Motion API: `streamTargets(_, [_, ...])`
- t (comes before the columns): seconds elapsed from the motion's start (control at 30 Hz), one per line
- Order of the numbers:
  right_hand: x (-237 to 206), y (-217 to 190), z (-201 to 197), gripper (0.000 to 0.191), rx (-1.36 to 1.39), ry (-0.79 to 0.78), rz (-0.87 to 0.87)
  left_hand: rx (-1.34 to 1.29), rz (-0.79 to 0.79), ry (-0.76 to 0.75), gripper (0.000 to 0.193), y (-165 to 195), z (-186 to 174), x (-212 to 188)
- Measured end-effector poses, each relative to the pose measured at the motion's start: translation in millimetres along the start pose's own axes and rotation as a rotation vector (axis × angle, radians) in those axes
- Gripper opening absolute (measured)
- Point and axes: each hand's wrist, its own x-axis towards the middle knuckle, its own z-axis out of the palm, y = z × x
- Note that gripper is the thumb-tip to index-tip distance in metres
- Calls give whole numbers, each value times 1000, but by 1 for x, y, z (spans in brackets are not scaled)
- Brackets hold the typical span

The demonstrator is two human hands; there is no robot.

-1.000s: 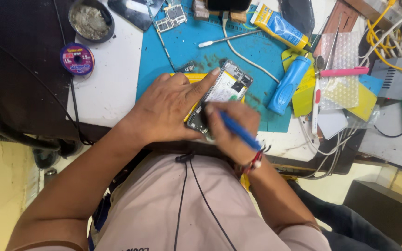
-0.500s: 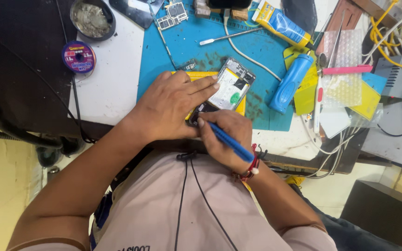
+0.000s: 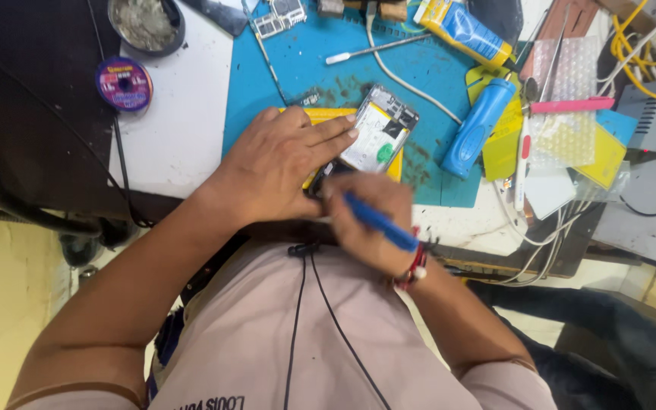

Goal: The person uses a utility knife to scrape adhesive from a smartphone battery and then uses a soldering iron to heat and remove components from the phone's internal assembly. The person also uses tweezers to lift and reposition small parts during the process.

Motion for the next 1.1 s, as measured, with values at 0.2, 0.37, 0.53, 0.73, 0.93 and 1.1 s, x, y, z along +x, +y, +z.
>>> streamTargets(0.2, [3,2,-1,7,-136,122,-26,-18,11,2,93,-1,2,1])
streamTargets(0.37, [1,3,-5,7,-89,-47,-151,-12,18,10,89,-2,2,1])
streamTargets(0.53, [3,2,-6,6,-151,6,-113,-14,7,-12,89,-1,2,0])
streamTargets(0.73, [14,3,-16,4,-137,-22,-200,-30,-14,-12,93,2,-1,5])
streamTargets(0.93, [33,22,-27,5,-185,80,-227,-90,-43,-7,121,4,-2,3])
streamTargets(1.1, [39,26,-29,5,-222,136,-223,-132,-67,12,129,1,4,-3])
